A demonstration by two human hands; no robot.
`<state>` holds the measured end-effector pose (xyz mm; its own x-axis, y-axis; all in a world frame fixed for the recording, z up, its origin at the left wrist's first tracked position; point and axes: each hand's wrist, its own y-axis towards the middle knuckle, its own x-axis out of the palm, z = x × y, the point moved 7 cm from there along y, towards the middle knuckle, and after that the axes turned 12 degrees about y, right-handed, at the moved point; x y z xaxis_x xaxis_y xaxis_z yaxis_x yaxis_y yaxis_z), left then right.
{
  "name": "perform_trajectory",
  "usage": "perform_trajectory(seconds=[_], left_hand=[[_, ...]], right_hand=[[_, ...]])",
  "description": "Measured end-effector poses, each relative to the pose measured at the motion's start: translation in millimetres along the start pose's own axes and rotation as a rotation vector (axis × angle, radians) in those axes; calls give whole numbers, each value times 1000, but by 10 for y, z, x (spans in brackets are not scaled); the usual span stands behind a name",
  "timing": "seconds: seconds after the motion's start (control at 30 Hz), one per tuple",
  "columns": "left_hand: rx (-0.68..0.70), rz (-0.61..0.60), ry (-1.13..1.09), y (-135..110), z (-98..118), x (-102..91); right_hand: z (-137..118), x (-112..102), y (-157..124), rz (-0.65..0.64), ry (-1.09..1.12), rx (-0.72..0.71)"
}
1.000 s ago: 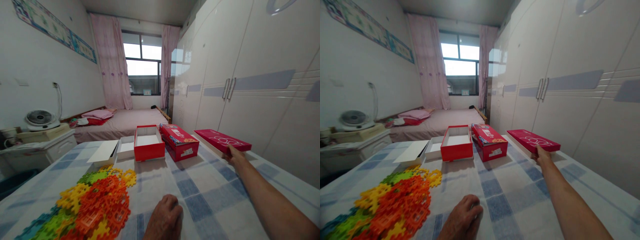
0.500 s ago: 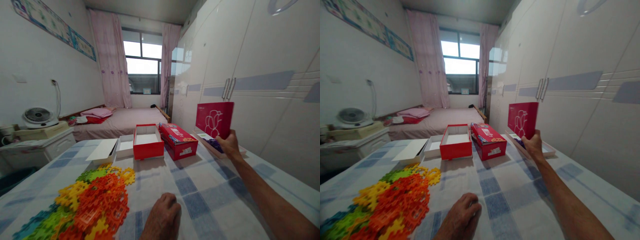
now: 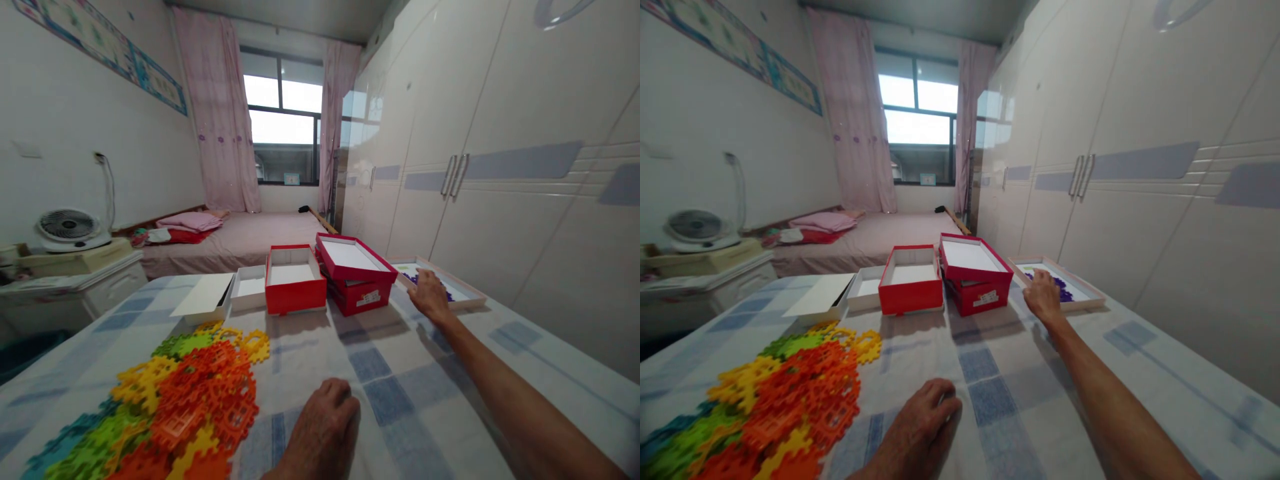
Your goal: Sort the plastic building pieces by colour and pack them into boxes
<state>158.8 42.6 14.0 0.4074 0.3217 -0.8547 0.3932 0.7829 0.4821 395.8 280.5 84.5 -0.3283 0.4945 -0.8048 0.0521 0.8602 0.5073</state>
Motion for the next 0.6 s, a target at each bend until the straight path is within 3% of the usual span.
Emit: perform_trajectory(seconds=[0.07, 0.13, 0.37, 0.47, 0.6], left_hand=[[-16, -14, 6, 0, -2, 6], [-24, -21, 10, 0, 0, 8], [-38, -44, 25, 3, -1, 12], [-27, -64, 35, 3, -2, 18], [-17, -72, 21, 11, 3, -8]], right_hand=[[339, 61, -69, -103, -147, 110], [543, 117, -151, -189, -205, 120], [863, -36, -560, -327, -298, 99], [1053, -266, -1000, -300, -224, 61], [1325, -705, -1827, -162, 35, -8]])
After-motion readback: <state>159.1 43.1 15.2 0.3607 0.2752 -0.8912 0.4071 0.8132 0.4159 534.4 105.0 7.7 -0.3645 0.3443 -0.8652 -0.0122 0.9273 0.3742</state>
